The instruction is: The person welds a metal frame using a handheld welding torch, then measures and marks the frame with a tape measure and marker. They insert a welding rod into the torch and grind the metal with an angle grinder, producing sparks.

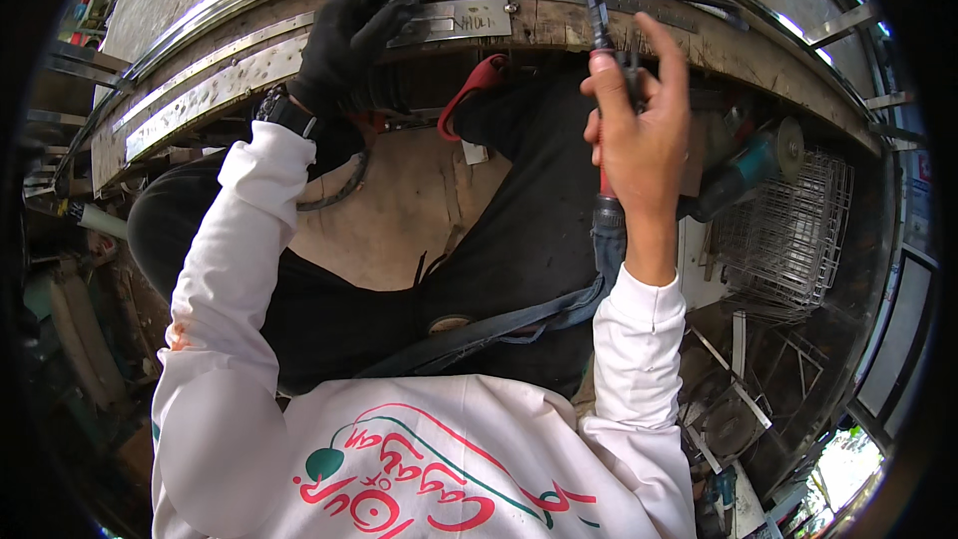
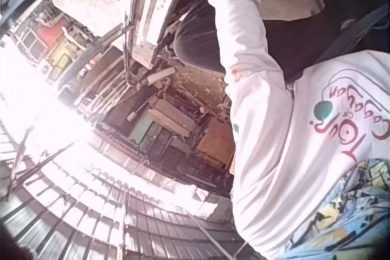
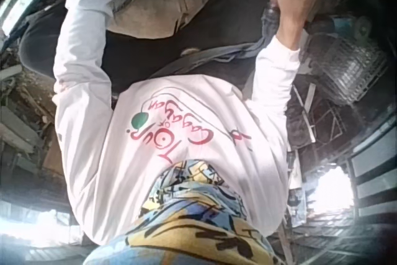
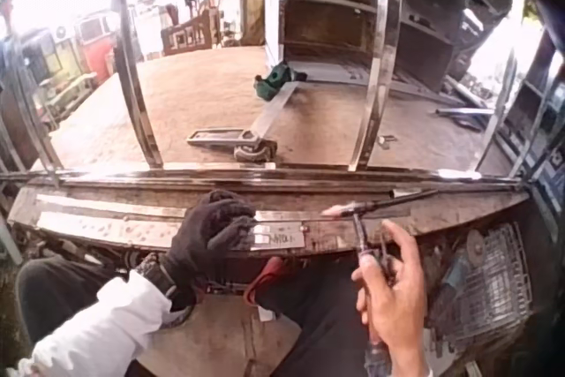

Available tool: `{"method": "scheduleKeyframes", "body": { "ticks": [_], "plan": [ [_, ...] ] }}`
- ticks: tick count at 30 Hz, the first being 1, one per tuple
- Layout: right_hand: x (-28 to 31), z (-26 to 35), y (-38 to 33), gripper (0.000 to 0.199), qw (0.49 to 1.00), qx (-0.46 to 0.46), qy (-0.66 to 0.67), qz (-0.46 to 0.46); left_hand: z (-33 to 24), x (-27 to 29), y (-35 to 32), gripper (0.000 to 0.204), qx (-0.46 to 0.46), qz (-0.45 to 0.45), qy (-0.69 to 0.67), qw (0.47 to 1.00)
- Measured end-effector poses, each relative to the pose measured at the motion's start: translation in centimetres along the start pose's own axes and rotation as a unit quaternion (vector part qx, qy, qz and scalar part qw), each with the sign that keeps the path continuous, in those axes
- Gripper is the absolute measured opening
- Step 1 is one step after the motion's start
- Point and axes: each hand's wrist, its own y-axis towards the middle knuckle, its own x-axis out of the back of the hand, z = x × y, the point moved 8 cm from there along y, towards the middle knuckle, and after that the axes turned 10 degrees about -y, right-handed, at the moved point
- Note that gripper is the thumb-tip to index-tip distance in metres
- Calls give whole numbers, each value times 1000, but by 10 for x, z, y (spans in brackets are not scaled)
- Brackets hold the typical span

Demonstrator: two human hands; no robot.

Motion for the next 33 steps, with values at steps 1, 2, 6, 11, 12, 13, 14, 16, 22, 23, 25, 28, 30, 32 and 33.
{"method": "scheduleKeyframes", "body": {
  "ticks": [1,2,6,11,12,13,14,16,22,23,25,28,30,32,33],
  "plan": [
    [6,2,0,57,1000,13,2,-20,-3,-3,0,25,-10,8,35,999],
    [9,4,0,56,1000,14,-4,-25,-5,-4,1,25,-19,16,69,997],
    [-7,-9,-2,55,999,-25,17,41,-8,-9,1,26,-44,50,168,983],
    [-34,-20,4,54,995,-33,18,93,-8,-12,2,22,-41,51,160,985],
    [-36,-25,6,56,994,-28,17,101,-8,-17,1,22,-47,60,164,984],
    [-40,-26,9,58,993,-18,17,111,-8,-18,0,22,-47,57,169,983],
    [-42,-28,8,58,994,-25,5,110,-9,-19,-2,21,-47,54,174,982],
    [-42,-32,11,58,995,-25,19,90,-12,-22,1,21,-42,53,185,980],
    [-49,-13,16,57,994,-30,-19,103,-15,-25,4,19,1,78,219,973],
    [-51,-10,16,58,993,-16,-31,112,-15,-24,3,18,-2,78,220,972],
    [-55,0,15,58,992,18,-50,113,-11,-22,3,17,0,72,205,976],
    [-55,-5,15,58,996,3,-27,83,-10,-24,0,18,-26,80,206,975],
    [-55,-9,14,58,998,-3,-22,67,-14,-27,3,19,-75,106,251,959],
    [-54,-12,11,58,998,-9,-17,53,-11,-27,1,20,-65,107,242,962],
    [-53,-16,12,58,998,-11,-17,55,-9,-26,2,20,-48,101,226,968]
  ]
}}
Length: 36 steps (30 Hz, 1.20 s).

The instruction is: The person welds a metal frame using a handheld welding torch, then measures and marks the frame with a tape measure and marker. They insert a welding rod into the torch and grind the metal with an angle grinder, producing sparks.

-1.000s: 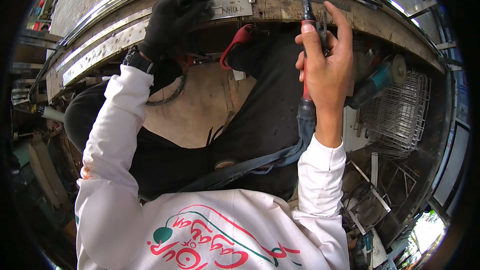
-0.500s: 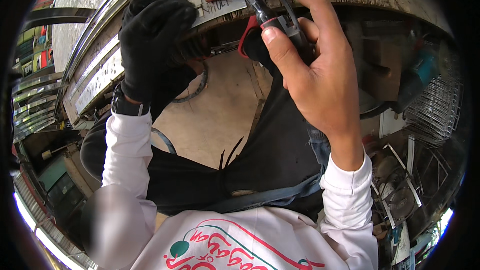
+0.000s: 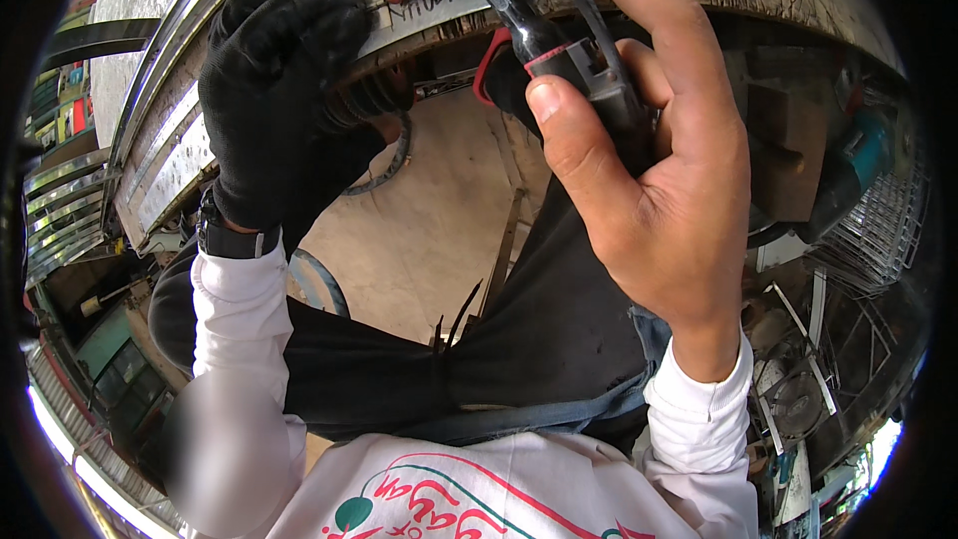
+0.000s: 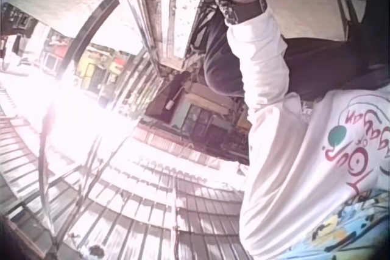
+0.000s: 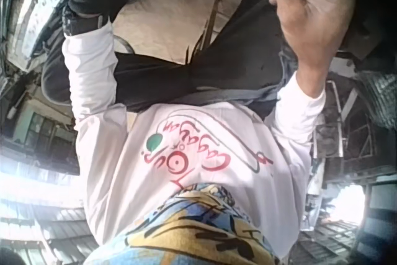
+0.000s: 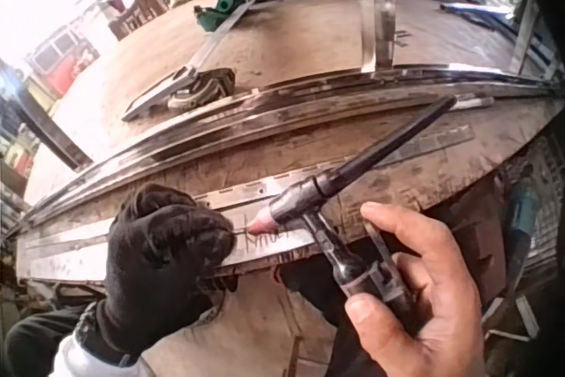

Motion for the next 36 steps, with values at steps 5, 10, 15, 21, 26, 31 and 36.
{"method": "scheduleKeyframes", "body": {
  "ticks": [5,10,15,21,26,31,36],
  "plan": [
    [3,-19,-1,59,999,34,-11,20,-5,3,1,21,-16,12,16,1000],
    [5,-17,0,60,996,71,-47,27,-1,3,-1,23,1,4,-31,1000],
    [3,-12,-2,59,994,91,-55,20,-7,2,0,22,-31,14,23,999],
    [4,-8,-2,59,990,113,-86,22,-7,2,0,18,-21,11,36,999],
    [6,-5,0,59,981,167,-97,13,9,3,-4,19,77,-4,-15,997],
    [6,-18,-1,61,999,54,0,-7,5,3,-3,22,50,-11,-45,998],
    [7,-19,0,62,997,72,-12,2,0,4,-3,22,21,-22,-30,999]
  ]
}}
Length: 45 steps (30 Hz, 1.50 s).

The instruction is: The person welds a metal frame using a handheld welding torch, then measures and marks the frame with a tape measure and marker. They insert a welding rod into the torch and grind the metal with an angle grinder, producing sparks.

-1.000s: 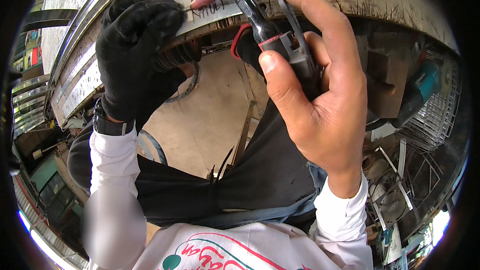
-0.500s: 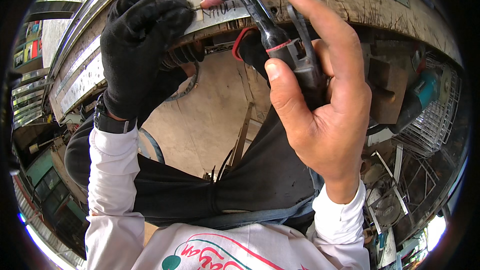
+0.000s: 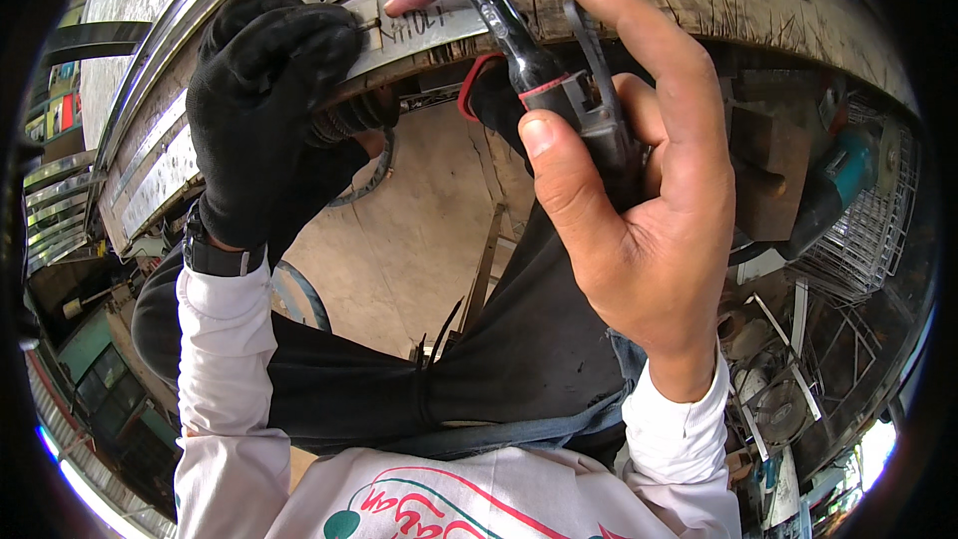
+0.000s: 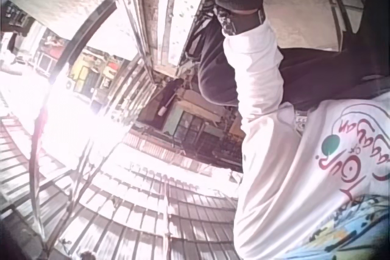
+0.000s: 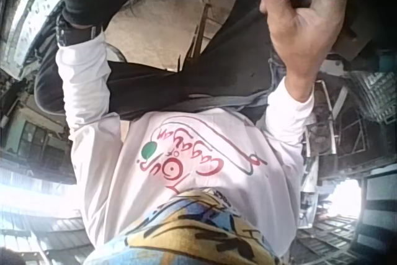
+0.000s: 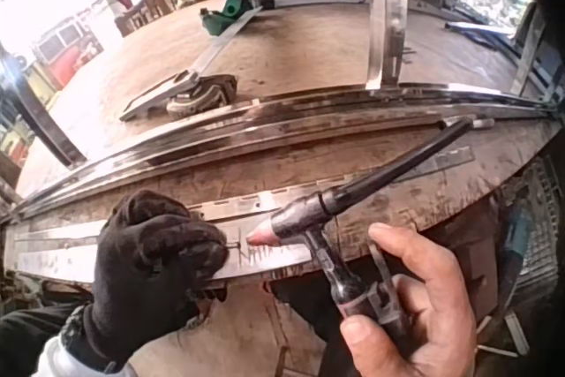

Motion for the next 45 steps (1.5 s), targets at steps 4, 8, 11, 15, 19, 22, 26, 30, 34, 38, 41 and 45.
{"method": "scheduleKeyframes", "body": {
  "ticks": [4,8,11,15,19,22,26,30,34,38,41,45],
  "plan": [
    [-1,1,1,61,1000,-1,2,13,-2,-1,1,22,-18,18,22,999],
    [-3,2,1,61,1000,-4,12,11,-8,-2,1,21,-74,38,76,994],
    [-1,-1,1,62,1000,-11,24,7,-11,-4,3,19,-78,45,100,991],
    [1,-5,2,62,998,-37,45,1,-13,-5,5,19,-40,61,103,992],
    [6,-3,4,64,996,-51,71,-15,-8,-3,6,21,5,51,97,994],
    [15,1,4,64,991,-83,95,-43,-6,-4,4,25,68,26,71,995],
    [22,-7,9,66,980,-148,117,-60,-6,-4,6,29,107,34,70,991],
    [27,-2,12,70,985,-115,122,-41,-9,-7,7,29,98,59,78,990],
    [20,-15,9,69,979,-164,113,-35,-5,-7,4,29,88,64,63,992],
    [8,-2,12,66,989,-138,51,-19,-5,-5,5,28,68,52,77,993],
    [5,1,9,66,992,-127,9,20,-3,-1,4,27,88,44,54,994],
    [5,-2,5,65,994,-110,-4,19,-4,-7,4,37,9,97,103,990]
  ]
}}
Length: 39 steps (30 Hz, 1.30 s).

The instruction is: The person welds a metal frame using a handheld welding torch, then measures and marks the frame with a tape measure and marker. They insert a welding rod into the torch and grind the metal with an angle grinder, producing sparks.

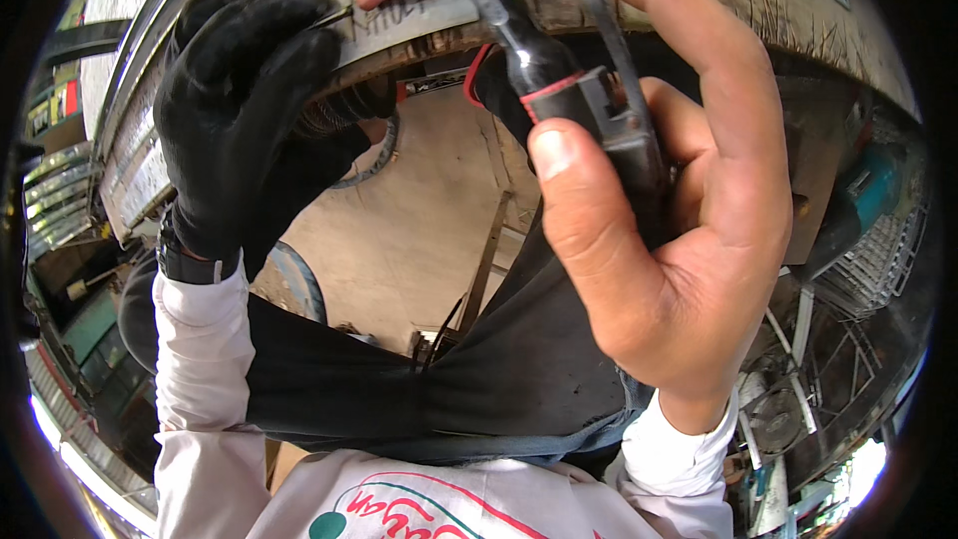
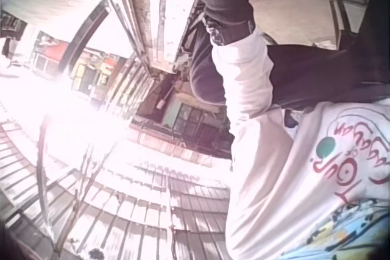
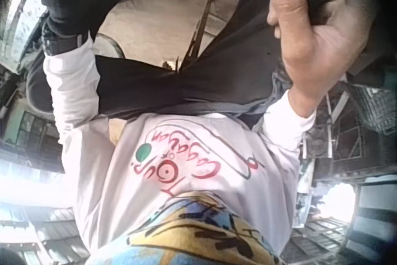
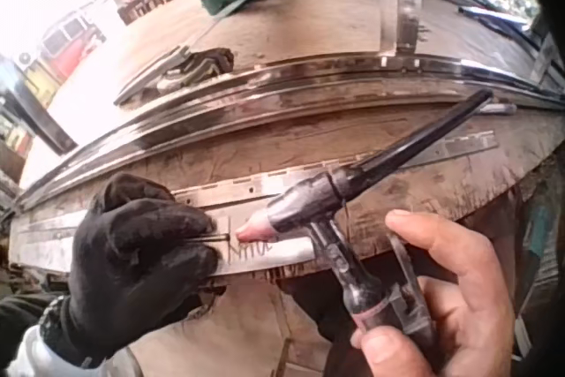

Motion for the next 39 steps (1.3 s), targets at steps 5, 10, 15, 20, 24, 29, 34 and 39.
{"method": "scheduleKeyframes", "body": {
  "ticks": [5,10,15,20,24,29,34,39],
  "plan": [
    [-5,1,0,66,998,58,12,8,-14,1,-8,41,-80,33,61,994],
    [-6,3,-4,66,998,65,-8,0,-8,3,-2,33,-8,-11,-6,1000],
    [-5,1,-3,65,997,78,-24,-6,2,6,-4,28,32,-28,-56,998],
    [-6,2,-3,65,997,75,-23,-7,2,5,-5,28,42,-20,-32,998],
    [-7,3,-3,64,996,83,-23,-4,-1,5,-3,28,26,-25,-39,999],
    [-8,4,-3,62,996,86,-23,3,-1,4,-2,24,68,-30,-49,996],
    [-8,4,-1,62,993,118,-11,-7,13,-2,-12,24,138,-39,-180,973],
    [-1,0,-2,68,995,92,-14,-22,0,1,-4,26,32,-22,-67,997]
  ]
}}
